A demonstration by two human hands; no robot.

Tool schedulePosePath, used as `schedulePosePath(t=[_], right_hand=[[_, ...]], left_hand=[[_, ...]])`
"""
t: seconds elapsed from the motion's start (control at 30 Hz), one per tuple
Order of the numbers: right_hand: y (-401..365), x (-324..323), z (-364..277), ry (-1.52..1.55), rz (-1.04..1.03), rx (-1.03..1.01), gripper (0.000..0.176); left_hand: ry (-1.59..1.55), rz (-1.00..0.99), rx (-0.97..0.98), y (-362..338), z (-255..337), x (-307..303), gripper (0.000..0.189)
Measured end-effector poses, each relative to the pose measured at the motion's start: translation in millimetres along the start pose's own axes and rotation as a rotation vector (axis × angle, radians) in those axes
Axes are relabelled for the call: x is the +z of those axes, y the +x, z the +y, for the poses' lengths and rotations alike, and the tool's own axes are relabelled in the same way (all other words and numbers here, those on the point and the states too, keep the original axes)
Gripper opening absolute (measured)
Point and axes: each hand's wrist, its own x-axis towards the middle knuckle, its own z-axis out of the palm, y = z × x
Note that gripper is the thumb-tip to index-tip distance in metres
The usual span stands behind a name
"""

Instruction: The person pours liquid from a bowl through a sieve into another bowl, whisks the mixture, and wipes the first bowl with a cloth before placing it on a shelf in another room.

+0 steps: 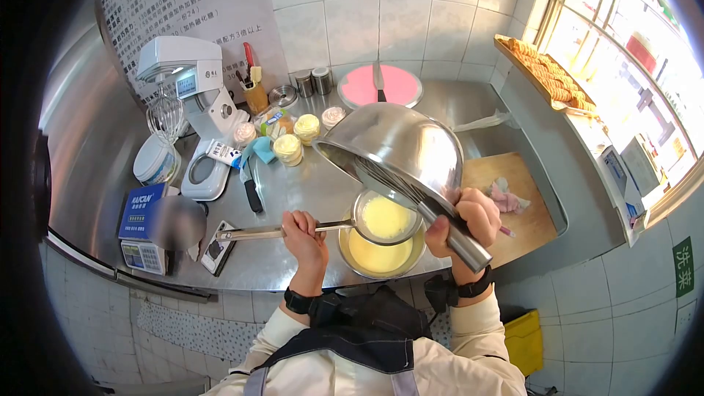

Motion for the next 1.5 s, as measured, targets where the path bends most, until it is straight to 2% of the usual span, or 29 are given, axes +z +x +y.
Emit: schedulePosePath(t=[0.47,0.53,0.57,0.73,0.8,0.87,0.93,0.97,1.13,1.23,1.3,1.33,1.4,1.43,1.5], right_hand=[[2,5,3,0.022,0.006,0.016,0.025],[6,8,1,-0.047,-0.031,-0.135,0.025],[2,7,4,-0.027,-0.030,-0.057,0.024],[1,10,6,-0.068,-0.020,-0.119,0.025],[-3,8,10,-0.024,-0.006,-0.010,0.026],[-1,10,7,-0.020,-0.004,-0.023,0.025],[1,12,6,-0.068,-0.005,-0.124,0.025],[0,7,5,-0.056,-0.048,-0.037,0.024],[-3,10,8,-0.083,-0.025,-0.101,0.024],[-4,8,11,-0.028,-0.004,-0.014,0.024],[-1,11,8,-0.058,-0.040,-0.147,0.024],[-4,10,9,-0.058,-0.040,-0.145,0.024],[-11,8,13,-0.045,-0.025,-0.009,0.025],[-11,10,14,-0.056,-0.008,-0.091,0.027],[-11,9,13,-0.051,-0.016,-0.049,0.027]], left_hand=[[0.023,0.039,-0.002,0,-1,1,0.042],[0.017,0.038,-0.007,-2,-1,0,0.042],[0.019,0.040,-0.008,-2,-1,-1,0.042],[0.017,0.031,0.004,-1,-1,-2,0.042],[0.019,0.030,0.007,0,-2,-3,0.042],[0.017,0.025,0.010,0,-2,0,0.042],[0.024,0.055,0.017,-2,-1,2,0.042],[0.028,0.054,0.015,-2,-2,0,0.042],[0.001,0.008,0.023,-1,-3,-3,0.039],[0.003,0.018,0.018,-1,-3,-3,0.039],[0.007,0.024,0.020,-1,-4,-2,0.039],[0.013,0.030,0.023,-1,-4,-2,0.039],[0.008,0.023,0.020,-1,-3,-3,0.039],[0.001,0.017,0.018,-1,-2,-2,0.039],[0.006,0.031,0.038,-1,-2,-2,0.039]])
